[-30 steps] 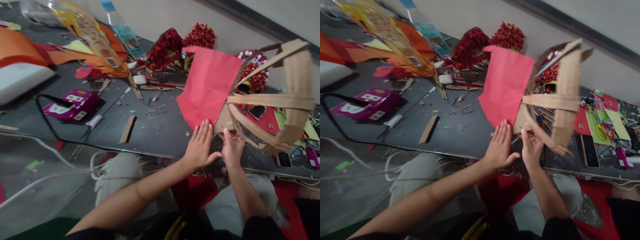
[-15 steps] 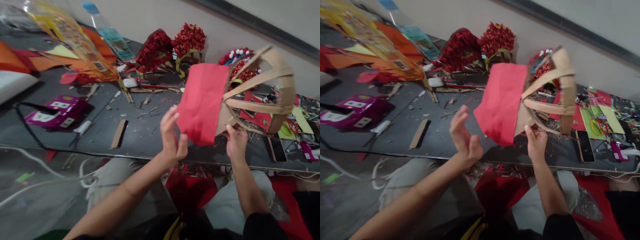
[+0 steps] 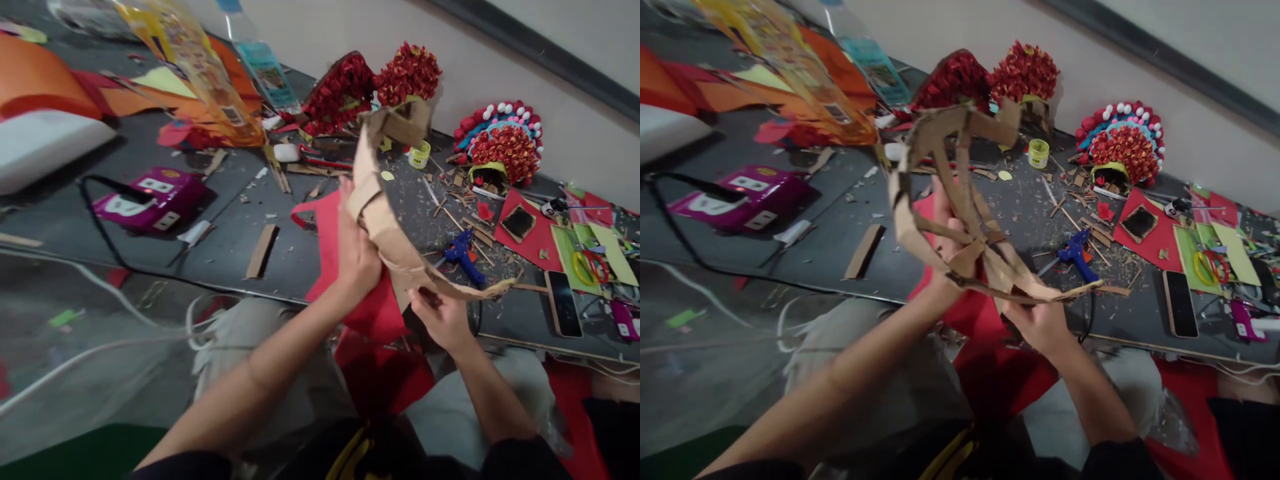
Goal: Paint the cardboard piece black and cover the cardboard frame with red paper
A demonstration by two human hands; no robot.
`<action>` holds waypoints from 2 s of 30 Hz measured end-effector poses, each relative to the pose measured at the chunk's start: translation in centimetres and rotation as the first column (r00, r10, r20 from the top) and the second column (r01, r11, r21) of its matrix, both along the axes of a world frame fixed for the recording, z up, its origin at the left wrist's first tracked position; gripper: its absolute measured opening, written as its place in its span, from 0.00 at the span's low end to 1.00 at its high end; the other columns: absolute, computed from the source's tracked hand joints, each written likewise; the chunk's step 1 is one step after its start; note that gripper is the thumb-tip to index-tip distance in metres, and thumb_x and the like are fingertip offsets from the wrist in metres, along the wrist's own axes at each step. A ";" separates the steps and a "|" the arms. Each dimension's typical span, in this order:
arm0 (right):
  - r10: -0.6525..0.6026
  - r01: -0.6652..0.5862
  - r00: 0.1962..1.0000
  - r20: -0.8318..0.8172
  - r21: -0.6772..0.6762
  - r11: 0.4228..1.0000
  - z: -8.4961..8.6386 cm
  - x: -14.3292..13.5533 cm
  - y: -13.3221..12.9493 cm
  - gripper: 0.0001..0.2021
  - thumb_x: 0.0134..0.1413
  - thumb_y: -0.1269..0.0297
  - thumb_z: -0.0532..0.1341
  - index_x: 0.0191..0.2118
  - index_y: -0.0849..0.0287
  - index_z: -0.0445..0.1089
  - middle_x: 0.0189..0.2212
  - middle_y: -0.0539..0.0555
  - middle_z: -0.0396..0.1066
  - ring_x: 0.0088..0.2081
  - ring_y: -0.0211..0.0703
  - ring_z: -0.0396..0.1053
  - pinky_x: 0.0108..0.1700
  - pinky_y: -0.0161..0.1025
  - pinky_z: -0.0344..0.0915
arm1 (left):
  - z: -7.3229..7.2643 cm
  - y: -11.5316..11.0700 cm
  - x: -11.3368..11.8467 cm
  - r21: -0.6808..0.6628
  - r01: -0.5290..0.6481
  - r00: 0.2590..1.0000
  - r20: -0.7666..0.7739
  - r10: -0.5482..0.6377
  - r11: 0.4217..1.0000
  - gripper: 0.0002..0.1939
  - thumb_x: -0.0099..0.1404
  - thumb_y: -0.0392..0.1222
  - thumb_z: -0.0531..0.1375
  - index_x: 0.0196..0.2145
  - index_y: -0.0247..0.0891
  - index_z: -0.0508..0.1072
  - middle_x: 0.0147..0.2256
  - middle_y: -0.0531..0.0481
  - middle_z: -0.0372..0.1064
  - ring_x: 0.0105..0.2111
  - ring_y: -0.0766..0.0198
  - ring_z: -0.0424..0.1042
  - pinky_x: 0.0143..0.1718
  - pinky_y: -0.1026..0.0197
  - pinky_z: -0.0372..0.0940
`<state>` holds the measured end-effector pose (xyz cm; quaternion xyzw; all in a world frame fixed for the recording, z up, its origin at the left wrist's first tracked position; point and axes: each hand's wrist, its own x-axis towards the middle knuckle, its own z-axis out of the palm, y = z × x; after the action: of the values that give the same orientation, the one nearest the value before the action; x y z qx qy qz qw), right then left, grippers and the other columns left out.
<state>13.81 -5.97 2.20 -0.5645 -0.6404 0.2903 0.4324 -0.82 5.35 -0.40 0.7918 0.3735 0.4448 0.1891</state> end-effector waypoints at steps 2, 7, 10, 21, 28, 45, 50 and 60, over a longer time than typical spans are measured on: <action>-0.087 0.087 0.996 -0.004 0.002 0.996 -0.1 0.3 0.2 0.07 0.57 0.61 0.61 0.35 0.55 0.75 0.27 0.51 0.76 0.31 0.42 0.74 0.38 0.38 0.72 | -1.0 -1.2 1.3 -0.014 0.032 0.999 0.010 -0.032 0.999 0.39 0.69 0.66 0.40 0.69 0.41 0.48 0.70 0.42 0.43 0.70 0.48 0.33 0.67 0.39 0.47; -0.330 0.329 0.925 -0.189 -0.038 0.944 0.0 1.7 1.3 0.10 0.54 0.56 0.63 0.30 0.58 0.70 0.24 0.51 0.75 0.26 0.39 0.74 0.31 0.35 0.71 | -3.5 -4.7 3.6 0.006 0.122 0.992 0.007 -0.122 0.992 0.42 0.70 0.63 0.40 0.70 0.36 0.30 0.70 0.33 0.32 0.70 0.46 0.35 0.66 0.39 0.47; -0.439 0.448 0.856 -0.274 -0.032 0.893 -0.1 2.8 2.2 0.13 0.50 0.53 0.65 0.29 0.57 0.68 0.22 0.50 0.75 0.25 0.40 0.73 0.29 0.35 0.71 | -4.3 -6.3 4.4 0.036 0.211 0.975 -0.072 -0.208 0.977 0.46 0.69 0.65 0.41 0.70 0.33 0.25 0.70 0.28 0.30 0.70 0.44 0.35 0.65 0.38 0.50; -0.524 0.622 0.661 -0.538 0.001 0.783 0.0 6.3 3.7 0.13 0.47 0.54 0.65 0.33 0.56 0.64 0.27 0.48 0.73 0.29 0.39 0.73 0.32 0.37 0.71 | -1.9 -7.1 3.1 0.458 0.583 0.806 -0.221 -0.549 0.672 0.20 0.72 0.45 0.45 0.52 0.36 0.70 0.53 0.46 0.73 0.59 0.63 0.66 0.64 0.56 0.57; -0.474 0.597 0.604 -0.641 -0.029 0.802 0.5 6.3 4.1 0.12 0.45 0.57 0.65 0.33 0.56 0.65 0.29 0.47 0.72 0.31 0.38 0.73 0.36 0.37 0.69 | 1.1 -3.6 0.0 0.658 0.128 0.969 0.076 -0.234 0.742 0.19 0.71 0.46 0.46 0.43 0.41 0.75 0.39 0.48 0.80 0.47 0.64 0.75 0.57 0.59 0.63; -0.368 0.318 0.734 -0.571 -0.189 0.929 -0.5 5.2 3.8 0.14 0.44 0.54 0.68 0.35 0.55 0.69 0.23 0.43 0.72 0.23 0.36 0.70 0.28 0.35 0.72 | 2.1 -1.6 -1.2 0.146 0.188 0.978 -0.124 -0.170 0.971 0.15 0.69 0.46 0.55 0.33 0.37 0.78 0.22 0.50 0.75 0.20 0.65 0.73 0.21 0.65 0.64; -0.346 0.285 0.740 -0.577 -0.197 0.938 -0.4 5.0 3.7 0.15 0.43 0.53 0.69 0.34 0.55 0.69 0.22 0.43 0.72 0.20 0.35 0.68 0.23 0.33 0.70 | 2.8 -1.0 -1.2 0.020 0.109 0.994 -0.010 -0.109 0.994 0.13 0.65 0.49 0.59 0.32 0.37 0.76 0.32 0.45 0.78 0.34 0.58 0.77 0.38 0.58 0.71; -0.291 0.230 0.770 -0.567 -0.178 0.957 -0.4 4.9 3.5 0.16 0.44 0.51 0.69 0.34 0.56 0.68 0.22 0.44 0.71 0.19 0.33 0.65 0.21 0.32 0.65 | 0.4 0.4 -1.3 -0.240 -0.042 0.984 0.158 0.082 0.970 0.45 0.47 0.54 0.72 0.59 0.42 0.61 0.66 0.35 0.50 0.67 0.44 0.49 0.66 0.39 0.47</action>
<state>18.72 -2.48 1.77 -0.5508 -0.3755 0.4187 0.6167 -2.09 5.76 -0.02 0.7115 0.4313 0.4678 0.2982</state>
